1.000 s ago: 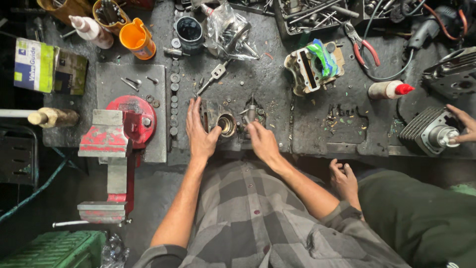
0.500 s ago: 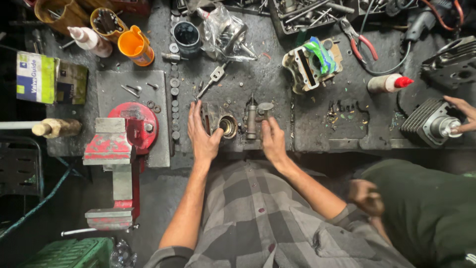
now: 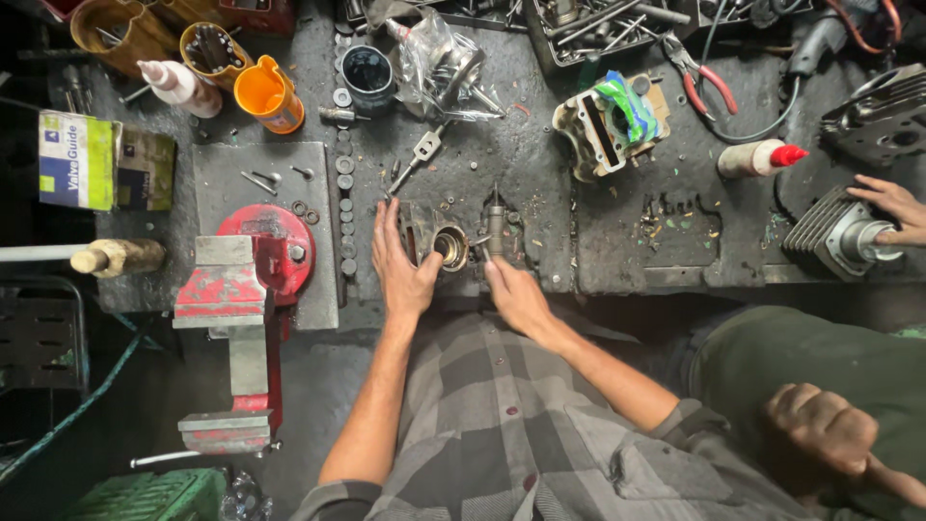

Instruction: The person works on a motorcycle cylinder head at a cluttered workbench, first fitting and pressing a component into the casting by hand, then picking up a corded power drill and grinding or drilling the cylinder head while holding it steady with the other hand.

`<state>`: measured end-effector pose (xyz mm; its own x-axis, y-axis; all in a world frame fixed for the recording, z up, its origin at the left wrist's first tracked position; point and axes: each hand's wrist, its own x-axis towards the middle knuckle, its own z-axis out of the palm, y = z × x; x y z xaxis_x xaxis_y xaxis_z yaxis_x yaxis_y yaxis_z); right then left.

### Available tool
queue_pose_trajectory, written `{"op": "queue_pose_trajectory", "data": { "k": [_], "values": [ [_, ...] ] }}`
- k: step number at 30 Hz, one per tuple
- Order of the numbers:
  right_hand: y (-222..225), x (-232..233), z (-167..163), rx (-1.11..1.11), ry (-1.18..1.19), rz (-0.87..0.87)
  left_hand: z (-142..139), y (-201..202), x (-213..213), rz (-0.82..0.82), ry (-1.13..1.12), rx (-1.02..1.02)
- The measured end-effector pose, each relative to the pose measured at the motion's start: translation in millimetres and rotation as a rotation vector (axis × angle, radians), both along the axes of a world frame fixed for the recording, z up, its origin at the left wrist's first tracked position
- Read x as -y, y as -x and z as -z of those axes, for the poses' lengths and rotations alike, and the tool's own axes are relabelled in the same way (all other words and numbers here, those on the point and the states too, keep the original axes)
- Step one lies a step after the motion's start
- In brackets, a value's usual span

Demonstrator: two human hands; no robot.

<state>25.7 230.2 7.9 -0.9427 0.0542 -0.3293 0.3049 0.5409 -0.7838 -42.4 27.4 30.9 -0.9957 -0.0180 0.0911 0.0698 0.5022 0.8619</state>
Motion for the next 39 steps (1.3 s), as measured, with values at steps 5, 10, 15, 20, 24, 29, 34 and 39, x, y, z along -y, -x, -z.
{"op": "queue_pose_trajectory", "data": {
  "k": [5, 10, 15, 20, 24, 29, 34, 39],
  "values": [
    [-5.1, -2.1, 0.7, -0.141, 0.381, 0.384, 1.0, 1.0, 1.4, 0.007, 0.018, 0.001],
    [-5.8, -1.7, 7.0, -0.151, 0.077, 0.061, 0.4, 2.7, 0.9, 0.024, 0.012, -0.013],
    [-9.5, -8.2, 16.7, -0.068, 0.458, 0.544, -0.6, 0.7, 0.5, 0.034, -0.005, 0.008],
    [-16.4, -5.6, 21.2, -0.115, 0.131, 0.042, -0.7, 4.0, -2.1, 0.04, -0.008, -0.019],
    [-20.0, -11.0, 20.5, -0.188, 0.154, 0.177, -0.5, 4.5, -3.7, 0.039, 0.002, -0.013],
    [-20.1, -8.3, 17.5, -0.263, 0.162, 0.102, 0.2, 3.4, -4.0, 0.034, -0.03, -0.045],
    [-17.4, -3.7, 13.2, -0.243, 0.2, 0.21, 0.5, 4.2, -3.8, 0.034, -0.004, -0.026],
    [-15.6, -0.4, 8.7, -0.213, 0.107, 0.066, -0.9, 2.2, -3.5, 0.023, -0.029, -0.02]
  ]
}}
